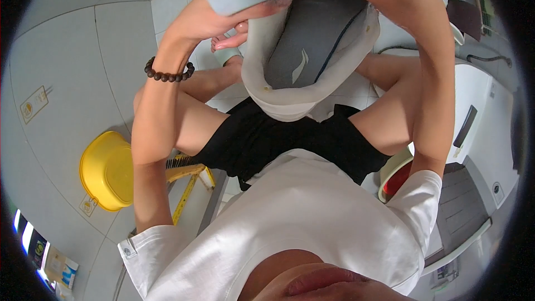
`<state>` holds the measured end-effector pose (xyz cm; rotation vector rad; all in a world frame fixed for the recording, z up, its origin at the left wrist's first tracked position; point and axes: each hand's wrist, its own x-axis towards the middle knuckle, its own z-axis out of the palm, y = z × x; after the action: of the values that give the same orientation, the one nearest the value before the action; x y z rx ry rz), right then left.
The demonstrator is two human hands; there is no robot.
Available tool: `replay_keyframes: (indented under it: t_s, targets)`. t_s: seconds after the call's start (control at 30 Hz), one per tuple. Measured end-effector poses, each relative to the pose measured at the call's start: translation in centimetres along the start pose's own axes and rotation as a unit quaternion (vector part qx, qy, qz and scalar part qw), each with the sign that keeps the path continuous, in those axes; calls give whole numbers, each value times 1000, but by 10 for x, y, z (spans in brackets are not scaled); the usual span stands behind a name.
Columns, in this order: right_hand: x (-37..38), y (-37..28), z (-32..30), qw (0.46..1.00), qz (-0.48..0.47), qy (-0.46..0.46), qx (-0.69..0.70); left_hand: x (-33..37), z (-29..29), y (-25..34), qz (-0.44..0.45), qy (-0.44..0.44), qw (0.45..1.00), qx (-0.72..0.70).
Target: The person cleans a shoe by scrubbing its outer surfaces, tongue, and interior lining using brushes and cleaning paste.
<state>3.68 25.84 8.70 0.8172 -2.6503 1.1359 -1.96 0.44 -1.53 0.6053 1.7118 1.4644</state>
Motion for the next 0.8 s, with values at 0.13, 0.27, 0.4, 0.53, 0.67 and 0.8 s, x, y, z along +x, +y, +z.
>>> replay_keyframes:
  t_s: [0.13,0.27,0.4,0.53,0.67,0.8]
  targets:
    - [-7,38,-13,998,-55,9,26,2,-2,23,-56,-63,996,-39]
    - [3,7,-24,983,182,-31,21,2,-4,8,-23,-105,992,-62]
    - [-2,5,-7,1000,-19,-4,-21,-4,8,-2,2,23,998,55]
    - [-10,32,-22,977,188,-8,103,2,-13,14,-32,-136,990,9]
    - [0,2,-20,964,242,-53,99,-2,-1,23,-16,-59,998,4]
    - [-8,15,-10,998,47,49,-16,2,-1,21,-25,-59,997,-35]
